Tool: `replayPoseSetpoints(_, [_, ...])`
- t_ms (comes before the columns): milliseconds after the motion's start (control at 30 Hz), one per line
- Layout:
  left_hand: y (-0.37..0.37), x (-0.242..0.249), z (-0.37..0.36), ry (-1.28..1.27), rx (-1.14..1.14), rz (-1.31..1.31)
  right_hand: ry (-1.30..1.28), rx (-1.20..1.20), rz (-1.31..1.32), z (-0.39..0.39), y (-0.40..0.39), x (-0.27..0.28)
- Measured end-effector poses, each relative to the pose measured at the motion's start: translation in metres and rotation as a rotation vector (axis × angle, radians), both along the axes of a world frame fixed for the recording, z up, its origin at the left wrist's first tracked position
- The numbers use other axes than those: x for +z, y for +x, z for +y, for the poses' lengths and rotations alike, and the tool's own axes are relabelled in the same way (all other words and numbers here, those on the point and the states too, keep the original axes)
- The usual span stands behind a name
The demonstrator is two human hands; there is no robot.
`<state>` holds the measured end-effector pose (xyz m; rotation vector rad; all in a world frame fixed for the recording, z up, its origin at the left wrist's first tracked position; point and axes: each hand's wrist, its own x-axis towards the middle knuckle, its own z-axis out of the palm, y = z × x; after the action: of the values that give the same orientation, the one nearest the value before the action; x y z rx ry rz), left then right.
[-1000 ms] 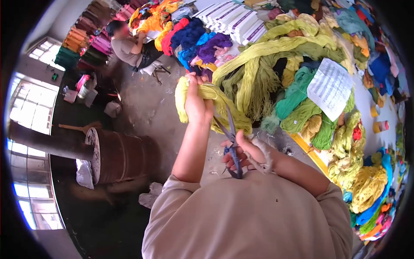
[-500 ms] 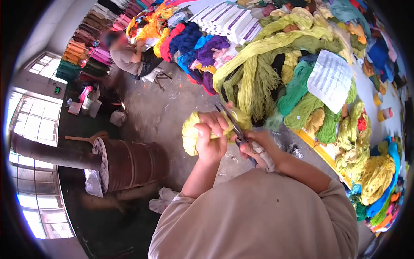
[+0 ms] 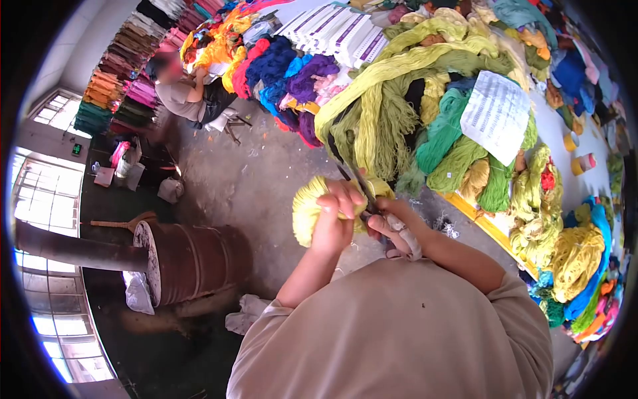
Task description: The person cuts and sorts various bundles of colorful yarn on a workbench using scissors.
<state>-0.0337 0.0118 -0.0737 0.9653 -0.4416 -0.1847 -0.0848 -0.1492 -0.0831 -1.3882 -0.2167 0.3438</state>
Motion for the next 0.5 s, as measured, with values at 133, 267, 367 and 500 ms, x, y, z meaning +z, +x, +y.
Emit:
replayPoseSetpoints(133, [0.018, 0.006, 0.003, 0.002, 0.129, -0.023, 0.021, 0.031, 0.103, 0.003, -0.009, -0.005])
replayPoseSetpoints(267, [0.003, -0.011, 0.0, 0.039, 0.033, -0.025, 0.04, -0.021, 0.03, 0.001, -0.003, -0.013])
replayPoseSetpoints(367, [0.011, -0.007, 0.002, -0.1, -0.036, -0.015, -0.063, -0.036, -0.001, -0.002, 0.0, -0.005])
replayPoseSetpoints(500, [0.022, -0.001, 0.01, 0.034, 0.052, -0.093, -0.028, 0.017, 0.179, 0.003, -0.007, -0.003])
